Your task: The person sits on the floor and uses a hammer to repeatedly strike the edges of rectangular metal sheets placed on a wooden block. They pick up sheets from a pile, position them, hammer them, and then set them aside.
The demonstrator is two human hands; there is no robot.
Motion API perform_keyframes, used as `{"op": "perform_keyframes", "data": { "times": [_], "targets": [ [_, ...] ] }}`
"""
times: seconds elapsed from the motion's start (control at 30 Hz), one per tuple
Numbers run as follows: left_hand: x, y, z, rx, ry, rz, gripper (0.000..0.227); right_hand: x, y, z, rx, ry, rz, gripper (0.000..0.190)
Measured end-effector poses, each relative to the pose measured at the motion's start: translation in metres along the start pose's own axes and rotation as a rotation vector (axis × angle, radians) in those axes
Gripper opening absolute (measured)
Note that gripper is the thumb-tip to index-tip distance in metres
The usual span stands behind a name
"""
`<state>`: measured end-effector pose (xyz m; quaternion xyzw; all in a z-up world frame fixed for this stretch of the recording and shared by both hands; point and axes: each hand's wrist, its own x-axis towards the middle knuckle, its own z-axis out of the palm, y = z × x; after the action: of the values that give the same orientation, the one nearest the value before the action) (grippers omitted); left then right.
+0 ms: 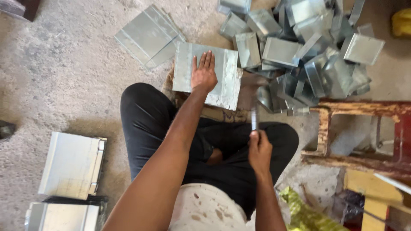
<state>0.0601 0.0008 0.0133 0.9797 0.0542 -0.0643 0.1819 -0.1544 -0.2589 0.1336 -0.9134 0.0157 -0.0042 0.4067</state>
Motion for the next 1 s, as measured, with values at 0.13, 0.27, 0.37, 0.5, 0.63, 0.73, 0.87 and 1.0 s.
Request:
{"op": "perform_keyframes", "data": {
  "times": [0.13, 0.27, 0.37, 0.5, 0.63, 0.73, 0.87, 1.0],
  "targets": [
    [-0.004, 0.002, 0.004, 0.002, -0.004, 0.015, 0.069, -0.019, -0.006, 0.012, 0.320, 0.088, 0.011, 0.032],
    [-0.004, 0.001, 0.006, 0.062, 0.002, 0.014, 0.070, -0.018, 0.027, 0.044, 0.005, -0.071, -0.033, 0.033],
    [-0.006, 0.006, 0.010, 0.047, 0.005, 0.025, 0.068, -0.004, 0.051, 0.058, -0.044, -0.148, -0.012, 0.036],
    [-0.001, -0.005, 0.013, 0.012, 0.022, 0.016, 0.068, -0.008, 0.063, 0.059, 0.302, -0.179, 0.252, 0.037],
    [-0.018, -0.002, 0.012, 0.038, 0.058, 0.037, 0.068, -0.026, 0.021, 0.045, 0.851, -0.147, 0.202, 0.042],
    [-0.046, 0.005, 0.010, 0.022, 0.032, 0.063, 0.068, -0.009, -0.042, 0.023, 0.978, -0.048, -0.018, 0.052],
    [-0.071, 0.008, 0.012, 0.006, 0.008, 0.088, 0.070, 0.026, -0.084, -0.011, 0.867, 0.127, -0.096, 0.057],
    [-0.064, 0.007, 0.006, -0.014, 0.032, 0.084, 0.069, 0.060, -0.034, 0.017, 0.865, 0.211, -0.210, 0.047]
  ]
}}
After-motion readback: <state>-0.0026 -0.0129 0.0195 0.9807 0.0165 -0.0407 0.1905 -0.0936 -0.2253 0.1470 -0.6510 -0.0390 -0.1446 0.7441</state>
